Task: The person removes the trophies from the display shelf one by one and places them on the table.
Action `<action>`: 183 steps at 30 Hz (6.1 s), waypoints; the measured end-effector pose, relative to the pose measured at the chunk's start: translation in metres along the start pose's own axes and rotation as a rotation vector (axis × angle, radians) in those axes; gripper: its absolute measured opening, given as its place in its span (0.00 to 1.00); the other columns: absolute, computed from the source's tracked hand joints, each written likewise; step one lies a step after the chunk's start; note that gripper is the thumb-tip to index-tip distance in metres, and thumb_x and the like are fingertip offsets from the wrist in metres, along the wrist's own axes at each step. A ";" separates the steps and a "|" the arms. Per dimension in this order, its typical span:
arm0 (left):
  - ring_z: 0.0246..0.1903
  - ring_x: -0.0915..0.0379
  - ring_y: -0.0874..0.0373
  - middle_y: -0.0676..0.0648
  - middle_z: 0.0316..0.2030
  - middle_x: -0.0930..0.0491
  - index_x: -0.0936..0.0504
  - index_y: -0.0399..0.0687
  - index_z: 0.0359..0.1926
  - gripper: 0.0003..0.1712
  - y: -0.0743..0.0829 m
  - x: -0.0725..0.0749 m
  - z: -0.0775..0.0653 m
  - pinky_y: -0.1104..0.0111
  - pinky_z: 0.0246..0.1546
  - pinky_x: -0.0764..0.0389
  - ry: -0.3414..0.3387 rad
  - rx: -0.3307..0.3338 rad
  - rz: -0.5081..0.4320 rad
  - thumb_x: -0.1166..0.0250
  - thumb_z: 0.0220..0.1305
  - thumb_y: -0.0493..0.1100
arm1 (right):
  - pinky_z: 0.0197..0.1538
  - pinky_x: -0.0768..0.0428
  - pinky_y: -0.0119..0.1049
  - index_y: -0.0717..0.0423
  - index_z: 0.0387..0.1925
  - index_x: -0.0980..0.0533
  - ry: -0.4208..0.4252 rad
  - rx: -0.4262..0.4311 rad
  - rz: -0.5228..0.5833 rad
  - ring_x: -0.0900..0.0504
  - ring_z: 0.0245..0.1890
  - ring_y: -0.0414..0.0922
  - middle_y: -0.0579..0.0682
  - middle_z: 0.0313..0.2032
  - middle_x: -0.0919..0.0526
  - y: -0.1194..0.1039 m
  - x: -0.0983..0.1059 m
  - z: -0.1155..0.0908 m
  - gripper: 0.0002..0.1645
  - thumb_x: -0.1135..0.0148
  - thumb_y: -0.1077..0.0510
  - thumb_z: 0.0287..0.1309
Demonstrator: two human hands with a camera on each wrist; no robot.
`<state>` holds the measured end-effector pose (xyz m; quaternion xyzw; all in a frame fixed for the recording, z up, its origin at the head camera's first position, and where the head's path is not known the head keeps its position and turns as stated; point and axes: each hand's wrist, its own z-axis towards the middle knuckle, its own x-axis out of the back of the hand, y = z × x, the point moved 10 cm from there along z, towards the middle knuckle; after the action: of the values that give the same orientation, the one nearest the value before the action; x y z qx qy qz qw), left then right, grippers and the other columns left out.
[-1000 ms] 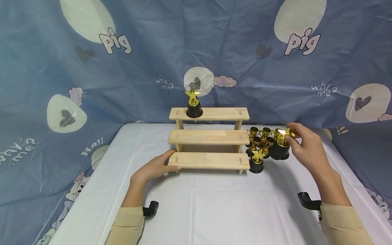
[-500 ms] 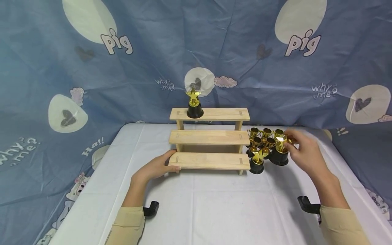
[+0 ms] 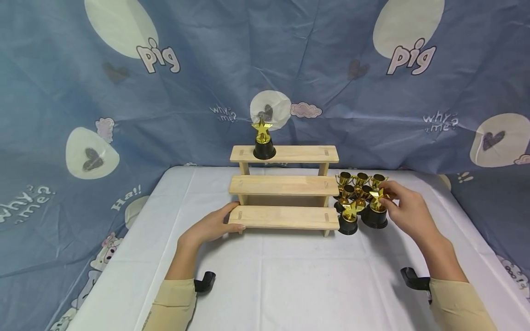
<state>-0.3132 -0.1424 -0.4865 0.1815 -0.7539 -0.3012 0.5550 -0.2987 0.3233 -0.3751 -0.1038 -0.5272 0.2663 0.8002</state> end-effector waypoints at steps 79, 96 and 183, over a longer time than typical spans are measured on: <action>0.74 0.43 0.47 0.49 0.73 0.36 0.40 0.66 0.75 0.50 0.000 -0.001 0.000 0.45 0.71 0.38 0.006 -0.016 -0.027 0.29 0.55 0.67 | 0.45 0.21 0.62 0.56 0.61 0.25 -0.212 -0.109 0.096 0.19 0.49 0.69 0.63 0.53 0.18 0.028 -0.030 -0.019 0.23 0.37 0.57 0.66; 0.73 0.41 0.47 0.49 0.72 0.33 0.39 0.63 0.75 0.49 0.002 0.001 0.000 0.44 0.71 0.38 0.013 -0.031 -0.031 0.29 0.55 0.65 | 0.45 0.24 0.41 0.52 0.61 0.24 -0.087 -0.074 0.062 0.28 0.44 0.22 0.57 0.51 0.15 0.002 -0.013 -0.001 0.27 0.33 0.51 0.63; 0.72 0.39 0.43 0.46 0.71 0.33 0.37 0.63 0.74 0.50 -0.004 -0.001 -0.003 0.42 0.68 0.34 0.031 -0.029 -0.022 0.29 0.53 0.68 | 0.56 0.18 0.50 0.47 0.65 0.27 -0.141 0.153 0.367 0.15 0.49 0.51 0.56 0.51 0.17 -0.152 -0.079 0.115 0.30 0.33 0.60 0.62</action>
<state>-0.3106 -0.1452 -0.4891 0.1865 -0.7388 -0.3152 0.5657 -0.3775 0.1401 -0.3210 -0.1181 -0.5322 0.4536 0.7050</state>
